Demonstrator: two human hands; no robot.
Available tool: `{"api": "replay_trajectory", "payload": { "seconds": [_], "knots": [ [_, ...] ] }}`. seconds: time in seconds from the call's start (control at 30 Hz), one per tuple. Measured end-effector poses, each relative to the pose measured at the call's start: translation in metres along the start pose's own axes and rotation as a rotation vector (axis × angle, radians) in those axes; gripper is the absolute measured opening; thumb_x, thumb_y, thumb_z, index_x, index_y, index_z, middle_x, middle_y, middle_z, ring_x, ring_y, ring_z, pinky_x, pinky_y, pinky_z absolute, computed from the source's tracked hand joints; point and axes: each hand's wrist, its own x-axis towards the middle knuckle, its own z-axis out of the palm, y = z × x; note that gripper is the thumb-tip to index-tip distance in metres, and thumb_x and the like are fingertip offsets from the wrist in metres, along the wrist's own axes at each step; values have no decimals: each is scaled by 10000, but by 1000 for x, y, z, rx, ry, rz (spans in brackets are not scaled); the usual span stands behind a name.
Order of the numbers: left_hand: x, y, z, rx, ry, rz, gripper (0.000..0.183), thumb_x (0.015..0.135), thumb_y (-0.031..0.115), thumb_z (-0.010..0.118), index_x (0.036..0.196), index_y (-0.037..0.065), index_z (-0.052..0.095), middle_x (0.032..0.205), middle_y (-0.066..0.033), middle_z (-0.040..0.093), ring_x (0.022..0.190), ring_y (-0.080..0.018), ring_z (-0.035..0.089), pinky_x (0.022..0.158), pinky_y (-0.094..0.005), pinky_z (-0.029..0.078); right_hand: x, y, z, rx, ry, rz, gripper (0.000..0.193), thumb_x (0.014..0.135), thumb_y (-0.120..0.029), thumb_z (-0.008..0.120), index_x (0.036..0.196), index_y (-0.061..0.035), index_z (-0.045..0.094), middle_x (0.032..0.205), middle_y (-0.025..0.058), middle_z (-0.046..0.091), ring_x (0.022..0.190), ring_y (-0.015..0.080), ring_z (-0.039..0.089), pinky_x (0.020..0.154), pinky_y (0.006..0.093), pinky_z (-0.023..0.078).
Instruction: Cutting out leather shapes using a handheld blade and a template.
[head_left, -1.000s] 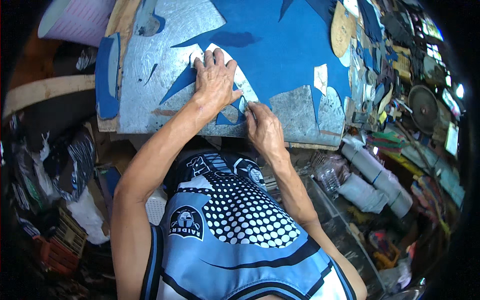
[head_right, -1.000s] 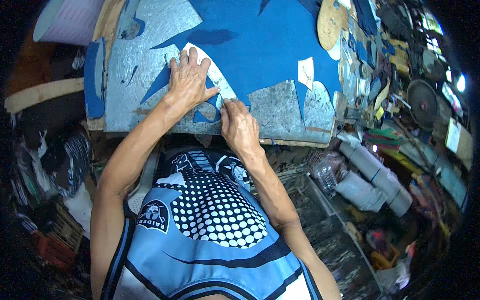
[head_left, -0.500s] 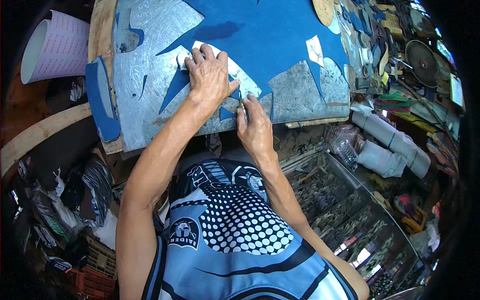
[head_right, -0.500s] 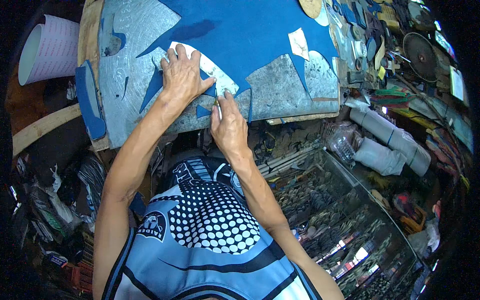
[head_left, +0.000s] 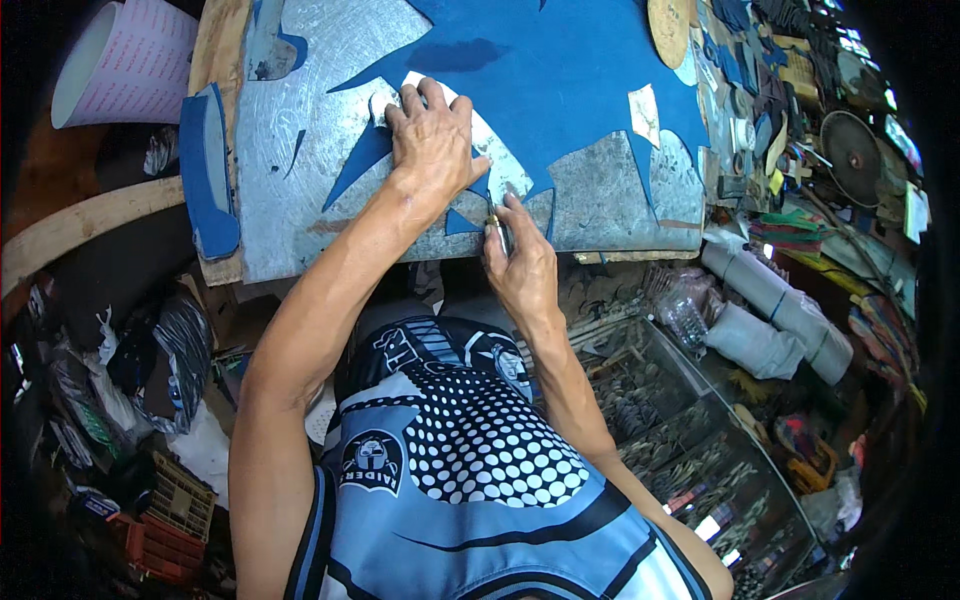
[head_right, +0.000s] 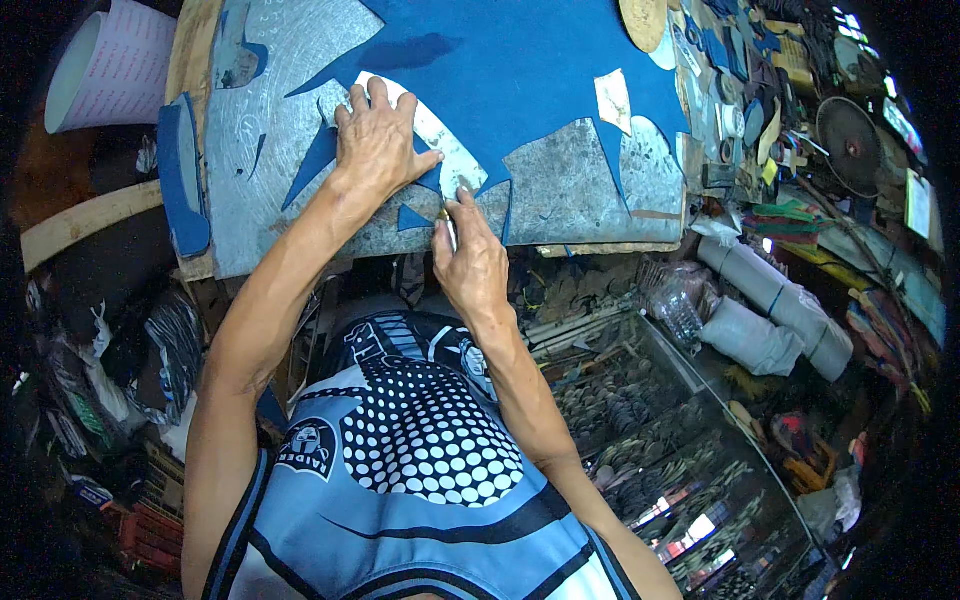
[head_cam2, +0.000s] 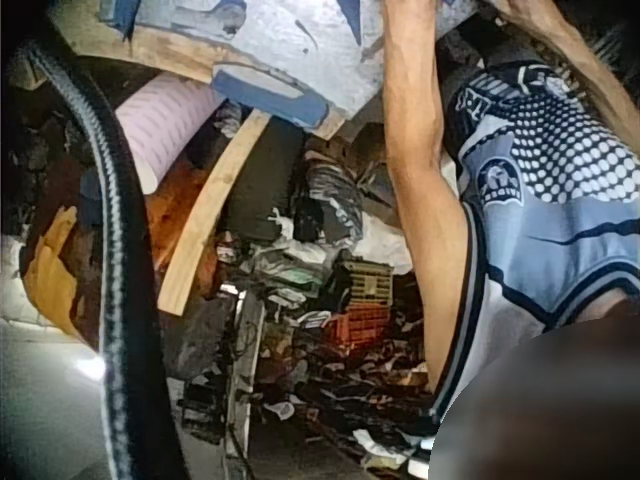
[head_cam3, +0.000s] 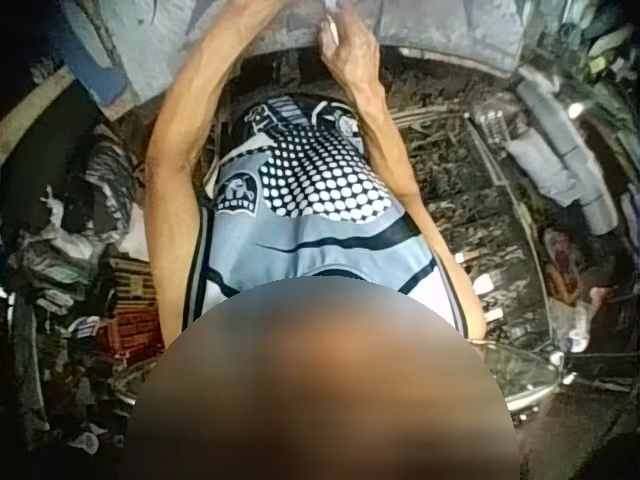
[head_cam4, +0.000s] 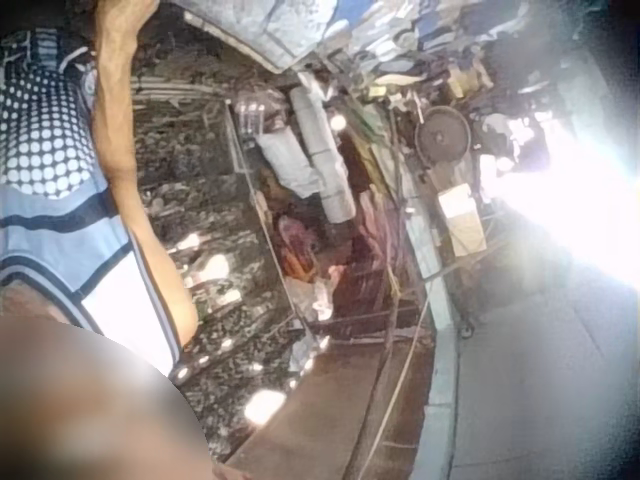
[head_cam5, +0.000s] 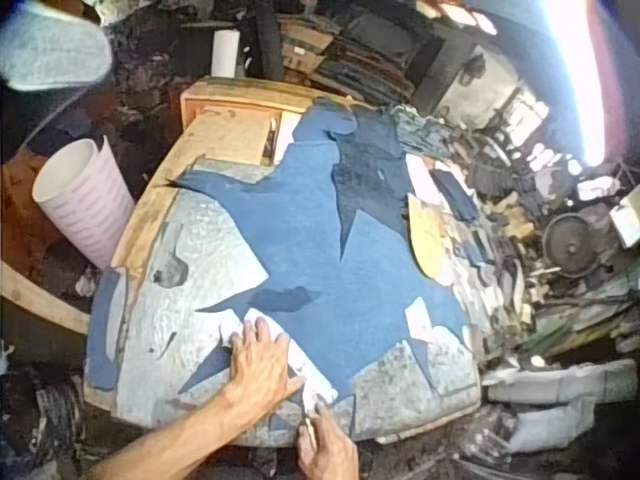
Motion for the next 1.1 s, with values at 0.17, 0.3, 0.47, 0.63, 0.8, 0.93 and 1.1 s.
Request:
{"api": "replay_trajectory", "payload": {
  "seconds": [0.17, 0.3, 0.47, 0.63, 0.8, 0.93, 1.1],
  "knots": [
    [-1, 3, 1, 6, 19, -27, 774, 708, 526, 842, 1228, -2, 620, 1346, -330, 473, 1286, -524, 456, 950, -628, 470, 2, 6, -10, 27, -79, 17, 263, 923, -112, 647, 1137, 40, 660, 1328, 257, 616, 1086, 415, 675, 900, 445, 568],
    [-2, 0, 1, 9, 11, -43, 795, 695, 530, 849, 1245, 5, 613, 1345, -311, 477, 1290, -500, 458, 950, -614, 471, 6, 8, -15, 9, -114, -18, 273, 917, -106, 644, 1151, 34, 658, 1321, 248, 624, 1057, 403, 690, 880, 438, 577],
    [-4, -5, 2, 30, 48, -62, 776, 689, 515, 857, 1242, 27, 616, 1308, -269, 504, 1257, -455, 483, 954, -598, 456, 15, 16, -24, -14, -231, -80, 274, 902, -97, 644, 1156, 7, 635, 1301, 192, 655, 1001, 383, 712, 827, 430, 592],
    [0, 9, -12, -27, -140, -163, 529, 695, 370, 805, 1135, 92, 709, 1106, -154, 681, 1122, -292, 609, 914, -414, 486, 25, 32, -38, -44, -359, -91, 384, 914, -143, 646, 1288, -55, 623, 1296, 159, 670, 1078, 347, 696, 909, 412, 558],
    [-4, 44, 2, 241, -16, -124, 473, 805, 310, 696, 1182, 25, 688, 1221, -177, 637, 1207, -300, 554, 1049, -462, 382, 28, 42, -56, -50, -370, -153, 350, 925, -69, 615, 1271, -19, 627, 1220, 203, 692, 1044, 357, 710, 893, 410, 560],
    [2, 35, 9, 393, -152, -60, 474, 797, 410, 713, 1130, 75, 739, 1190, -122, 674, 1225, -276, 552, 1065, -429, 359, 31, 43, -51, -74, -371, -213, 338, 925, -95, 631, 1256, -32, 642, 1264, 198, 672, 1050, 382, 697, 891, 429, 561],
    [-14, 22, -17, 291, -158, -108, 912, 663, 578, 830, 1297, -31, 587, 1314, -238, 561, 1316, -386, 468, 1164, -510, 287, 36, 38, -39, 5, -400, -281, 279, 922, -115, 631, 1193, -53, 653, 1314, 181, 645, 1056, 390, 683, 867, 449, 576]
  ]
}}
